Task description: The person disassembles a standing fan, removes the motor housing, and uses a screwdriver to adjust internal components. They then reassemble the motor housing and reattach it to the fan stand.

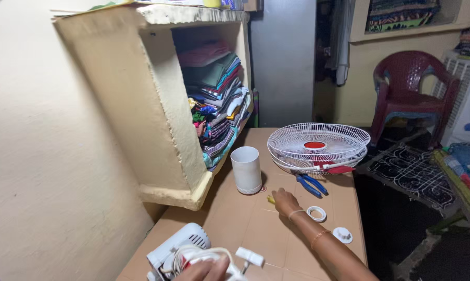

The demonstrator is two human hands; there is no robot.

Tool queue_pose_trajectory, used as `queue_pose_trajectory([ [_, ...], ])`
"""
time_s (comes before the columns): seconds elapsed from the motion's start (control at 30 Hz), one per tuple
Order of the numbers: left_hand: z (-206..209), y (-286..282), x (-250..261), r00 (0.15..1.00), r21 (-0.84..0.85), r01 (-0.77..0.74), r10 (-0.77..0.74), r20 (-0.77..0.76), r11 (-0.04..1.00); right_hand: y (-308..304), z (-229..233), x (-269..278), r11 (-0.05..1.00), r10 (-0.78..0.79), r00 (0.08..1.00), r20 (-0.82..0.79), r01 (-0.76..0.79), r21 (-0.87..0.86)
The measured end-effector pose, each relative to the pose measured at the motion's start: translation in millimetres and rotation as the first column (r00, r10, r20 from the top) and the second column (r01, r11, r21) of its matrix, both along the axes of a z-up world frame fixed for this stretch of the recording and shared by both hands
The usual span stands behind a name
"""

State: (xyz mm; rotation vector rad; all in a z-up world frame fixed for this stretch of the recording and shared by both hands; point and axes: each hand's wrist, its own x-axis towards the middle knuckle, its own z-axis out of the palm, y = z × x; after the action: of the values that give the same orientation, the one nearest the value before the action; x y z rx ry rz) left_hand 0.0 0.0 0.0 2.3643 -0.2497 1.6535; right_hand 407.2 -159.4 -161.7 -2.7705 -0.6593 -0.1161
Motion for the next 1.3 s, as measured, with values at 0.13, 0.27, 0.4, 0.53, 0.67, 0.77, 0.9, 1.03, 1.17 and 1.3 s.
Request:
queue_pose_trajectory([
  [0.13, 24.3, -8.9, -6.5, 0.979, -0.031, 0.169, -0.172, -0.106, 0.985, -46.7, 65.0, -89.8, 0.909, 0.187, 0.959, -0.215, -0.086, 0.408],
  [0.27, 47.0, -17.6, -19.1, 0.893, -0.044, 0.389, -0.388, -0.228, 0.920, -108.7, 140.0, -201.5, 0.397, 0.397, 0.918, -0.011, -0.161, 0.904],
  [0.4, 63.9, -29.7, -24.2, 0.831, -0.068, 0.490, -0.489, -0.264, 0.869, -158.0, 171.1, -318.8, -0.065, 0.286, 0.887, 0.361, -0.358, 0.931],
  [0.53, 71.0, -43.0, -37.7, 0.809, -0.129, 0.451, -0.466, -0.358, 0.883, -164.2, 171.9, -384.4, -0.200, 0.260, 0.751, 0.607, -0.573, 0.795],
  [0.67, 83.0, -54.0, -45.6, 0.790, -0.186, 0.405, -0.445, -0.422, 0.895, -147.1, 179.0, -407.0, -0.148, 0.288, 0.751, 0.595, -0.578, 0.802],
  [0.77, 89.1, -57.0, -50.4, 0.782, -0.208, 0.401, -0.451, -0.430, 0.892, -133.7, 192.5, -407.3, -0.065, 0.321, 0.749, 0.579, -0.593, 0.803],
  [0.9, 96.3, -58.7, -50.6, 0.773, -0.249, 0.352, -0.430, -0.466, 0.902, -121.0, 209.5, -408.5, 0.014, 0.326, 0.800, 0.504, -0.537, 0.844],
  [1.03, 100.2, -56.0, -46.9, 0.776, -0.224, 0.421, -0.477, -0.413, 0.879, -114.9, 218.2, -411.1, 0.112, 0.309, 0.805, 0.506, -0.559, 0.822],
  [1.17, 99.6, -54.5, -46.2, 0.771, -0.239, 0.420, -0.483, -0.416, 0.876, -113.4, 221.5, -412.4, 0.170, 0.273, 0.795, 0.542, -0.594, 0.786],
  [1.3, 95.9, -54.9, -45.5, 0.766, -0.236, 0.414, -0.476, -0.431, 0.879, -114.1, 220.3, -413.2, 0.152, 0.274, 0.780, 0.562, -0.612, 0.776],
])
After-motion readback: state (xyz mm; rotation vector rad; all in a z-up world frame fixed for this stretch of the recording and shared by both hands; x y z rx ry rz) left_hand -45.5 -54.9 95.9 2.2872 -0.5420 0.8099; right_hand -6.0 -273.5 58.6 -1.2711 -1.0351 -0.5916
